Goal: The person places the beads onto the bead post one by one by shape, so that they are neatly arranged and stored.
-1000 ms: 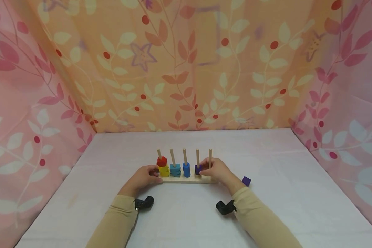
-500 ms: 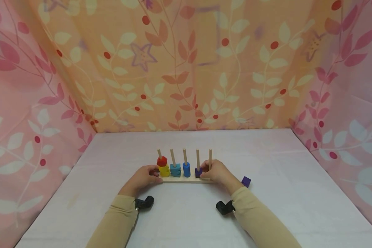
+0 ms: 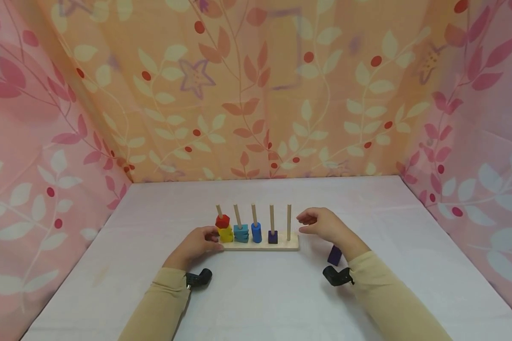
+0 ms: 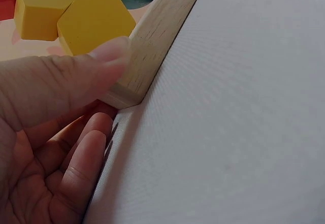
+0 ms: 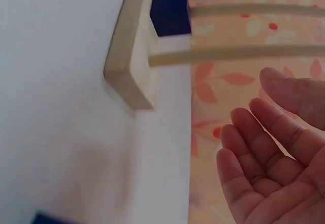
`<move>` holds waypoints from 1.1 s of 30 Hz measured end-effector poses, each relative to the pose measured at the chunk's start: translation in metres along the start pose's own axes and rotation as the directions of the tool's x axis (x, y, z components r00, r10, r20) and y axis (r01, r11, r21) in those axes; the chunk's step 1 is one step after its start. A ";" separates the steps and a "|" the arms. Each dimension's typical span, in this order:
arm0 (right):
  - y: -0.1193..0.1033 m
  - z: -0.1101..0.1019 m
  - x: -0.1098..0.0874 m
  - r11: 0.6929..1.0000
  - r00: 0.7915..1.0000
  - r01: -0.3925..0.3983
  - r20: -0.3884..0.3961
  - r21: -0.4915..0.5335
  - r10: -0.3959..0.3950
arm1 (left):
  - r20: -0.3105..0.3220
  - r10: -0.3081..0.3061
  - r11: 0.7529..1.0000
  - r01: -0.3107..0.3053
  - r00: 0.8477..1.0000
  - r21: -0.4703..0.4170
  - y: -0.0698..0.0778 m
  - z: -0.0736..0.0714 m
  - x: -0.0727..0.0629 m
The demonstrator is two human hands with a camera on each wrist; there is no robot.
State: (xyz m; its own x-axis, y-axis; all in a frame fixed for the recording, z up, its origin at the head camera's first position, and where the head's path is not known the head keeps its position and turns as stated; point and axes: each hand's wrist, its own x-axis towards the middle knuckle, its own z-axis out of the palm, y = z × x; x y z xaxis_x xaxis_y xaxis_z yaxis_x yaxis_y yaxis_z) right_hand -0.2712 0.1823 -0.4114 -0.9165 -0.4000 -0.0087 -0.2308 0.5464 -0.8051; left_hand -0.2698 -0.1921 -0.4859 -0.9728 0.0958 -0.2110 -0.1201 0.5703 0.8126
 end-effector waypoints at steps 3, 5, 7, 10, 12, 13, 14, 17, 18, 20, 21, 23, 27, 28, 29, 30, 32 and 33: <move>0.006 -0.012 -0.010 1.000 1.000 -0.018 0.015 -0.022 0.018 | -0.002 -0.003 1.000 0.003 1.000 0.006 0.001 0.001 -0.001; 0.010 -0.018 -0.016 0.998 0.999 -0.046 0.024 -0.044 0.047 | -0.006 0.002 1.000 -0.002 1.000 0.004 0.001 0.001 -0.001; 0.015 -0.023 -0.023 0.995 0.996 -0.084 0.031 -0.062 0.086 | -0.010 0.013 1.000 -0.013 1.000 0.007 0.002 0.001 -0.001; 0.023 -0.028 -0.031 0.985 0.989 -0.138 0.039 -0.099 0.142 | -0.015 0.021 1.000 -0.021 1.000 0.007 0.002 0.001 0.000; 0.029 -0.031 -0.037 0.980 0.985 -0.160 0.048 -0.119 0.167 | -0.015 0.025 1.000 -0.025 1.000 0.010 0.002 0.001 0.000; 0.032 -0.032 -0.039 0.978 0.983 -0.164 0.057 -0.127 0.173 | -0.015 0.026 1.000 -0.026 1.000 0.010 0.002 0.001 0.000; 0.035 -0.033 -0.042 0.976 0.982 -0.170 0.064 -0.134 0.180 | -0.016 0.028 1.000 -0.028 0.999 0.011 0.002 0.001 0.000; 0.045 -0.035 -0.047 0.973 0.980 -0.170 0.079 -0.158 0.184 | -0.017 0.026 1.000 -0.026 1.000 0.008 0.002 0.001 0.000; 0.048 -0.035 -0.049 0.974 0.981 -0.164 0.082 -0.158 0.178 | -0.016 0.026 1.000 -0.026 1.000 0.008 0.002 0.000 -0.001; 0.053 -0.035 -0.051 0.976 0.982 -0.153 0.084 -0.154 0.167 | -0.016 0.024 1.000 -0.024 1.000 0.004 0.003 0.000 -0.001; 0.055 -0.034 -0.052 0.977 0.983 -0.148 0.082 -0.152 0.161 | -0.014 0.024 1.000 -0.024 1.000 0.003 0.003 0.000 -0.001; 0.057 -0.034 -0.053 0.979 0.985 -0.141 0.079 -0.144 0.153 | -0.013 0.016 1.000 -0.016 1.000 -0.004 0.003 0.000 -0.002; 0.057 -0.035 -0.054 0.974 0.982 -0.158 0.075 -0.161 0.172 | -0.012 0.002 1.000 -0.002 1.000 -0.014 0.004 0.001 -0.002; 0.056 -0.035 -0.055 0.972 0.980 -0.169 0.079 -0.166 0.184 | -0.013 -0.002 1.000 0.002 1.000 -0.015 0.004 0.001 -0.002; 0.055 -0.036 -0.055 0.968 0.977 -0.182 0.084 -0.171 0.198 | -0.013 -0.002 1.000 0.002 1.000 -0.015 0.004 0.001 -0.002; 0.054 -0.036 -0.056 0.964 0.972 -0.202 0.087 -0.175 0.219 | -0.014 -0.002 1.000 0.002 1.000 -0.014 0.004 0.001 -0.002; 0.053 -0.036 -0.058 0.957 0.963 -0.230 0.098 -0.175 0.249 | -0.013 0.002 1.000 -0.002 1.000 -0.011 0.003 0.001 -0.002; 0.053 -0.036 -0.058 0.954 0.959 -0.244 0.100 -0.174 0.264 | -0.015 -0.001 1.000 0.001 1.000 -0.012 0.003 0.001 -0.002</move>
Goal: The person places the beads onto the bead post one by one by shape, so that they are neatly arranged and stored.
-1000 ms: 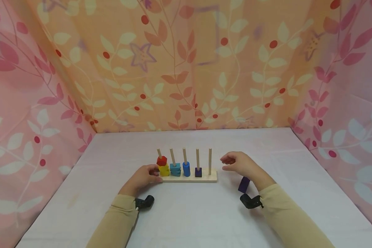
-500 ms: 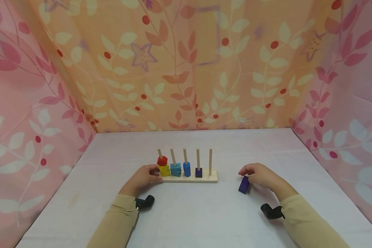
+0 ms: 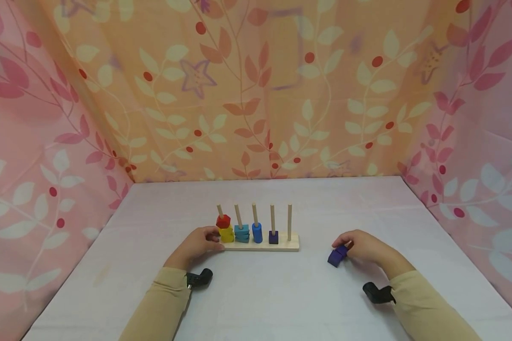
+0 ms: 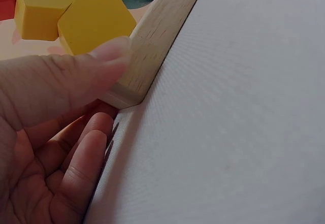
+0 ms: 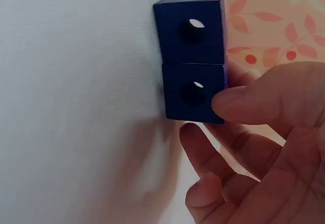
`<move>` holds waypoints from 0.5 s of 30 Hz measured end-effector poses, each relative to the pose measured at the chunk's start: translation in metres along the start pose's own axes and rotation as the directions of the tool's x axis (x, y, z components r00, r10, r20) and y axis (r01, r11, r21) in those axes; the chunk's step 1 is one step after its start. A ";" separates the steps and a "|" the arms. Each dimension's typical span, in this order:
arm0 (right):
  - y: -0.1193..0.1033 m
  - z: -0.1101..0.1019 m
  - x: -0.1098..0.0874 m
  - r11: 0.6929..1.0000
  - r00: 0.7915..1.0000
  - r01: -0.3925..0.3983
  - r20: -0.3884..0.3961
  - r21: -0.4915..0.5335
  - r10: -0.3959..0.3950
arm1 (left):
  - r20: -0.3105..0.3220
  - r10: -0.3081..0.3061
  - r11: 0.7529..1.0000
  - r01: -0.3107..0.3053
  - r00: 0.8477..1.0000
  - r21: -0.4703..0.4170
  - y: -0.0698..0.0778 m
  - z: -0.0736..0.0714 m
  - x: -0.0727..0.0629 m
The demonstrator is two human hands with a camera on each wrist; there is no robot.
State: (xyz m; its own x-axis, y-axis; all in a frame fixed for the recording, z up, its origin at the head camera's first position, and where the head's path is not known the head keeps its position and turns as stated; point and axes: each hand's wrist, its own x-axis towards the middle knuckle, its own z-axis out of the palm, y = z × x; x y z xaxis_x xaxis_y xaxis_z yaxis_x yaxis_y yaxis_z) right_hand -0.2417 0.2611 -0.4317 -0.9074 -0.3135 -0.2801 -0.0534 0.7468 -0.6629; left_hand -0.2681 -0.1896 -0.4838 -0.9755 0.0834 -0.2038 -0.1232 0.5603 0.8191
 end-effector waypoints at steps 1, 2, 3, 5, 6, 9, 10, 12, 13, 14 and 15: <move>0.000 0.000 -0.001 1.000 1.000 0.002 0.005 -0.003 -0.002 | -0.001 -0.001 1.000 0.001 1.000 -0.001 -0.001 0.000 0.000; 0.000 0.000 -0.001 1.000 1.000 0.006 0.005 -0.004 -0.006 | -0.001 -0.001 1.000 0.001 1.000 0.000 -0.001 0.000 0.001; 0.001 0.001 -0.001 1.000 1.000 0.016 0.003 -0.005 -0.016 | -0.002 0.000 1.000 0.000 1.000 0.003 -0.002 0.000 0.001; 0.003 0.002 0.000 0.999 0.999 0.047 -0.010 -0.019 -0.048 | -0.003 0.003 1.000 -0.003 1.000 0.008 -0.003 0.000 0.002; 0.003 0.002 0.000 0.998 0.998 0.059 -0.020 -0.031 -0.060 | -0.006 -0.002 1.000 0.002 1.000 0.005 -0.003 0.000 0.002; 0.006 0.001 0.001 0.994 0.996 0.077 -0.048 -0.076 -0.081 | -0.001 0.004 1.000 -0.004 1.000 0.008 -0.003 0.000 0.002; 0.006 0.000 0.001 0.994 0.995 0.075 -0.058 -0.085 -0.080 | 0.000 0.008 1.000 -0.008 1.000 0.009 -0.003 0.000 0.002; 0.006 -0.002 0.000 0.993 0.994 0.075 -0.068 -0.096 -0.082 | 0.003 0.012 1.000 -0.012 1.000 0.007 -0.003 0.000 0.002; 0.005 -0.004 0.000 0.993 0.994 0.076 -0.070 -0.093 -0.083 | 0.005 0.014 1.000 -0.014 1.000 0.006 -0.002 0.000 0.002; 0.005 -0.005 -0.001 0.994 0.994 0.075 -0.069 -0.078 -0.081 | 0.006 0.016 1.000 -0.016 1.000 0.007 -0.002 0.000 0.002; 0.003 -0.006 -0.001 0.996 0.995 0.072 -0.069 -0.060 -0.076 | 0.007 0.018 1.000 -0.018 1.000 0.007 -0.002 0.000 0.002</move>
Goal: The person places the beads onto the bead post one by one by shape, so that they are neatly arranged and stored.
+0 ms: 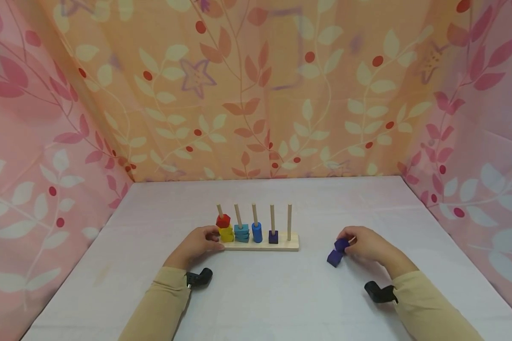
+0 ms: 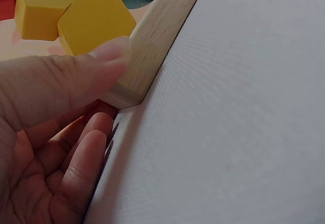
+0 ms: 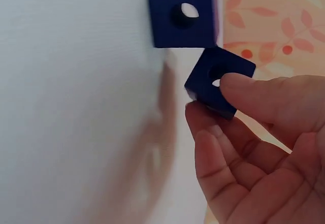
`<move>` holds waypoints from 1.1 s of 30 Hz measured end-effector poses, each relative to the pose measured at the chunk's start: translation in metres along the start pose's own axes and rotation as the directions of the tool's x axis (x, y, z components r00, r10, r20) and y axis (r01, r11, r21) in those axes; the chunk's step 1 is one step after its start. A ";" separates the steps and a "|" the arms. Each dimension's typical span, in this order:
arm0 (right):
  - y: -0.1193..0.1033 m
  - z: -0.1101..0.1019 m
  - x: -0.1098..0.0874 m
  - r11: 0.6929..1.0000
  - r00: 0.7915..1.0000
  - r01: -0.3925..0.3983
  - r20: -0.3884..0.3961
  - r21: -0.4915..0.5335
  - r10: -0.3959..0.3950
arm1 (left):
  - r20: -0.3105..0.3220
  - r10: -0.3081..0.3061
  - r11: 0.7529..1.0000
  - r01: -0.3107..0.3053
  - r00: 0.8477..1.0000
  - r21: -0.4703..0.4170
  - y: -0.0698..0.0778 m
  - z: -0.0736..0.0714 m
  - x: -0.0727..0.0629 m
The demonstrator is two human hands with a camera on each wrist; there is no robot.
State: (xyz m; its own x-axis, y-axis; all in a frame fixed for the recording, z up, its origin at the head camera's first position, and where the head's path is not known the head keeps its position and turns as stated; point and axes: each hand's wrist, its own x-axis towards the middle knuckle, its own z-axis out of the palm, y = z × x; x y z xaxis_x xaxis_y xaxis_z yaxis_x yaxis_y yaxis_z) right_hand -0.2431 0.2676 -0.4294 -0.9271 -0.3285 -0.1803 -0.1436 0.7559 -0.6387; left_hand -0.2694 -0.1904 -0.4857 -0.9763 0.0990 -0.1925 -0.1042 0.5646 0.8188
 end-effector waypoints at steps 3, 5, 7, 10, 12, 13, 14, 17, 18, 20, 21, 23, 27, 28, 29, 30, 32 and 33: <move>-0.005 -0.004 0.000 0.999 1.000 -0.003 0.003 0.052 0.003 | -0.002 -0.005 1.000 0.005 1.000 0.001 0.001 -0.001 0.000; -0.009 -0.006 -0.001 0.997 1.000 0.001 -0.004 0.075 -0.001 | -0.001 -0.007 1.000 0.007 1.000 0.005 0.001 -0.001 -0.001; -0.013 -0.008 0.000 0.996 1.000 0.019 -0.018 0.085 -0.017 | 0.001 -0.009 1.000 0.009 1.000 0.007 0.001 -0.001 -0.001; -0.019 -0.010 0.002 0.993 0.999 0.039 -0.029 0.111 -0.036 | 0.002 -0.011 1.000 0.011 1.000 0.008 0.001 -0.001 -0.001; -0.023 -0.011 0.004 0.991 0.999 0.046 -0.034 0.126 -0.042 | 0.003 -0.008 1.000 0.008 1.000 0.010 0.001 -0.001 -0.001; -0.025 -0.011 0.004 0.990 0.998 0.050 -0.038 0.133 -0.045 | 0.002 -0.007 1.000 0.007 1.000 0.012 0.001 -0.001 -0.001; -0.027 -0.011 0.005 0.989 0.998 0.048 -0.046 0.139 -0.042 | 0.004 -0.003 1.000 0.002 1.000 0.013 0.001 -0.001 -0.001; -0.035 -0.010 0.006 0.988 0.996 0.056 -0.081 0.145 -0.044 | 0.006 0.007 1.000 -0.007 1.000 0.015 0.001 -0.002 -0.001; -0.037 -0.010 0.006 0.988 0.995 0.057 -0.093 0.147 -0.044 | 0.008 0.006 1.000 -0.006 1.000 0.015 0.001 -0.002 -0.001; -0.043 -0.009 0.006 0.985 0.992 0.064 -0.116 0.157 -0.046 | 0.008 0.003 1.000 -0.004 1.000 0.012 0.002 -0.002 -0.002; -0.046 -0.009 0.006 0.984 0.991 0.067 -0.127 0.166 -0.046 | 0.008 0.000 1.000 0.000 1.000 0.010 0.002 -0.002 -0.001; -0.053 -0.009 0.007 0.979 0.988 0.079 -0.146 0.187 -0.052 | 0.008 -0.006 1.000 0.005 1.000 0.008 0.002 -0.002 -0.002; -0.066 -0.012 0.009 0.965 0.981 0.119 -0.178 0.234 -0.078 | 0.006 -0.004 1.000 0.004 1.000 0.007 0.003 -0.002 -0.002; -0.069 -0.013 0.009 0.961 0.979 0.132 -0.184 0.242 -0.089 | 0.005 -0.006 1.000 0.006 1.000 0.006 0.003 -0.002 -0.002; -0.072 -0.013 0.009 0.957 0.977 0.144 -0.188 0.251 -0.098 | 0.006 -0.010 1.000 0.010 1.000 0.004 0.003 -0.002 -0.003; -0.075 -0.014 0.010 0.954 0.976 0.152 -0.192 0.259 -0.104 | 0.006 -0.015 1.000 0.015 1.000 0.001 0.004 -0.002 -0.003; -0.079 -0.015 0.010 0.944 0.972 0.176 -0.201 0.279 -0.122 | 0.007 -0.019 1.000 0.019 1.000 -0.003 0.004 -0.002 -0.004; -0.082 -0.015 0.011 0.938 0.969 0.190 -0.207 0.288 -0.133 | 0.007 -0.020 1.000 0.020 1.000 -0.005 0.005 -0.002 -0.004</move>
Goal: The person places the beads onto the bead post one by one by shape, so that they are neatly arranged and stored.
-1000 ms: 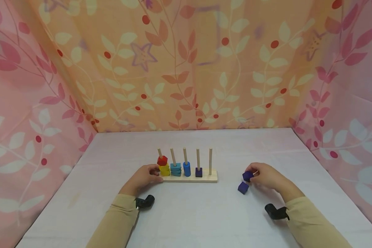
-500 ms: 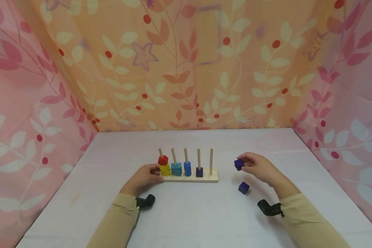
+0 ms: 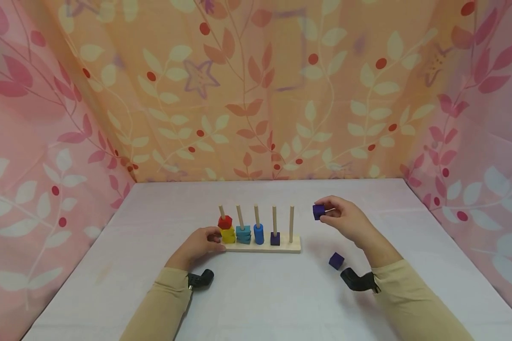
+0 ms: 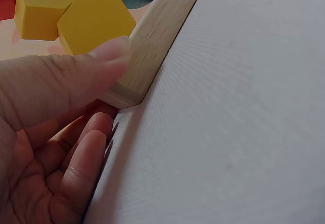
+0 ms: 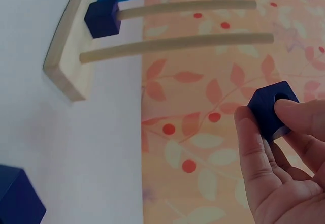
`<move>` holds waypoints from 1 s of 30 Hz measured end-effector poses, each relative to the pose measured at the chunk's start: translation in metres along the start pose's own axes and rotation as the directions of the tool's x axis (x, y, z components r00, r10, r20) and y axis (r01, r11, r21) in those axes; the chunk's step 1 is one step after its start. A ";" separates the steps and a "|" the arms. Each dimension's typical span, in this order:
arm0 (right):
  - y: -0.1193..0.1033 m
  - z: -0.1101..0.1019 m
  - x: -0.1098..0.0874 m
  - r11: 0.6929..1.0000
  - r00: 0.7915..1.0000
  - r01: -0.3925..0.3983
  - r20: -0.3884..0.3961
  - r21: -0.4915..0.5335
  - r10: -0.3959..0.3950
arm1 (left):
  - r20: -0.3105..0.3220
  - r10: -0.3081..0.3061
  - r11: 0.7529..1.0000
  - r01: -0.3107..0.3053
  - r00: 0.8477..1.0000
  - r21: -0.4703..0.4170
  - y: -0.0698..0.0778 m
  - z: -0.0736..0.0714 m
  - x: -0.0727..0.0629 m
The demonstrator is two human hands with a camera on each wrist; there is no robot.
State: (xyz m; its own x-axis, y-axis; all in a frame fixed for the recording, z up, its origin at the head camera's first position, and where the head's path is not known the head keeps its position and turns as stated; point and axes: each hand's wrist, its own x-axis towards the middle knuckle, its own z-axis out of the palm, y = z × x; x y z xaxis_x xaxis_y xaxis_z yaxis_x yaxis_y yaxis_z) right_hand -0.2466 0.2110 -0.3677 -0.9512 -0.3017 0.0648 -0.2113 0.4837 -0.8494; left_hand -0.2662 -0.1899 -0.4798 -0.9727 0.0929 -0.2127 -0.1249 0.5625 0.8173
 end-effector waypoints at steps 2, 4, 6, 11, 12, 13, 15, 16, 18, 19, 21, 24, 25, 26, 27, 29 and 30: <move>-0.004 0.000 0.001 1.000 1.000 0.012 -0.003 0.029 -0.011 | -0.001 -0.002 1.000 0.002 1.000 -0.004 0.001 0.000 -0.001; -0.006 0.000 0.001 0.998 1.000 0.024 -0.006 0.064 -0.024 | -0.004 0.000 1.000 0.000 1.000 -0.005 0.001 0.000 -0.001; -0.009 0.001 0.002 0.995 0.999 0.034 -0.014 0.095 -0.033 | -0.006 -0.001 1.000 0.001 1.000 -0.007 0.001 0.000 -0.001; -0.017 0.003 0.004 0.994 0.997 0.052 -0.055 0.094 -0.047 | -0.003 -0.005 1.000 0.005 1.000 -0.008 -0.001 0.000 0.000; -0.019 0.003 0.004 0.995 0.997 0.052 -0.062 0.085 -0.047 | -0.002 -0.005 1.000 0.005 1.000 -0.007 -0.001 0.000 0.000; -0.021 0.004 0.005 0.996 0.997 0.052 -0.066 0.077 -0.047 | -0.002 -0.006 1.000 0.006 1.000 -0.006 -0.001 0.000 0.000; -0.025 0.005 0.008 0.997 0.996 0.053 -0.073 0.064 -0.049 | -0.002 -0.006 1.000 0.006 1.000 -0.006 -0.001 0.000 0.000; -0.027 0.006 0.009 0.997 0.996 0.054 -0.074 0.060 -0.050 | -0.002 -0.004 1.000 0.004 1.000 -0.004 -0.001 0.000 0.000; -0.030 0.008 0.012 0.997 0.996 0.059 -0.075 0.059 -0.055 | -0.001 0.000 1.000 0.000 1.000 0.002 -0.001 0.000 0.000; -0.031 0.009 0.014 0.996 0.995 0.064 -0.077 0.060 -0.059 | -0.001 0.001 1.000 -0.001 1.000 0.004 -0.001 0.000 0.001; -0.034 0.011 0.018 0.996 0.994 0.071 -0.083 0.060 -0.066 | 0.000 0.004 1.000 -0.004 1.000 0.008 -0.001 0.000 0.001; -0.036 0.015 0.023 0.995 0.992 0.086 -0.101 0.051 -0.081 | 0.001 0.001 1.000 -0.001 1.000 0.006 -0.001 0.000 0.002; -0.037 0.017 0.025 0.995 0.990 0.092 -0.108 0.049 -0.087 | 0.002 0.000 1.000 0.000 1.000 0.005 -0.001 0.000 0.002; -0.038 0.018 0.027 0.994 0.990 0.094 -0.112 0.048 -0.089 | 0.002 -0.002 1.000 0.002 1.000 0.003 -0.001 0.000 0.001; -0.038 0.021 0.029 0.994 0.989 0.098 -0.115 0.051 -0.092 | 0.003 -0.003 1.000 0.003 1.000 0.002 -0.002 0.000 0.001; -0.040 0.025 0.032 0.991 0.988 0.111 -0.114 0.079 -0.102 | 0.003 -0.005 1.000 0.005 1.000 0.001 -0.002 0.000 0.001; -0.040 0.028 0.034 0.988 0.988 0.117 -0.108 0.099 -0.106 | 0.003 -0.004 1.000 0.004 1.000 0.001 -0.002 0.000 0.001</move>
State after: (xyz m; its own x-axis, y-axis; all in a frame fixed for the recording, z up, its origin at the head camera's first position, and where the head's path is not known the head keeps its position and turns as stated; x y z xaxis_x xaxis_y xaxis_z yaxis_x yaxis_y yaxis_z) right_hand -0.2637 0.1585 -0.3459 -0.9423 -0.2602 0.2107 -0.2975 0.3618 -0.8835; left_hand -0.2667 -0.1912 -0.4812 -0.9715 0.0931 -0.2181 -0.1290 0.5642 0.8155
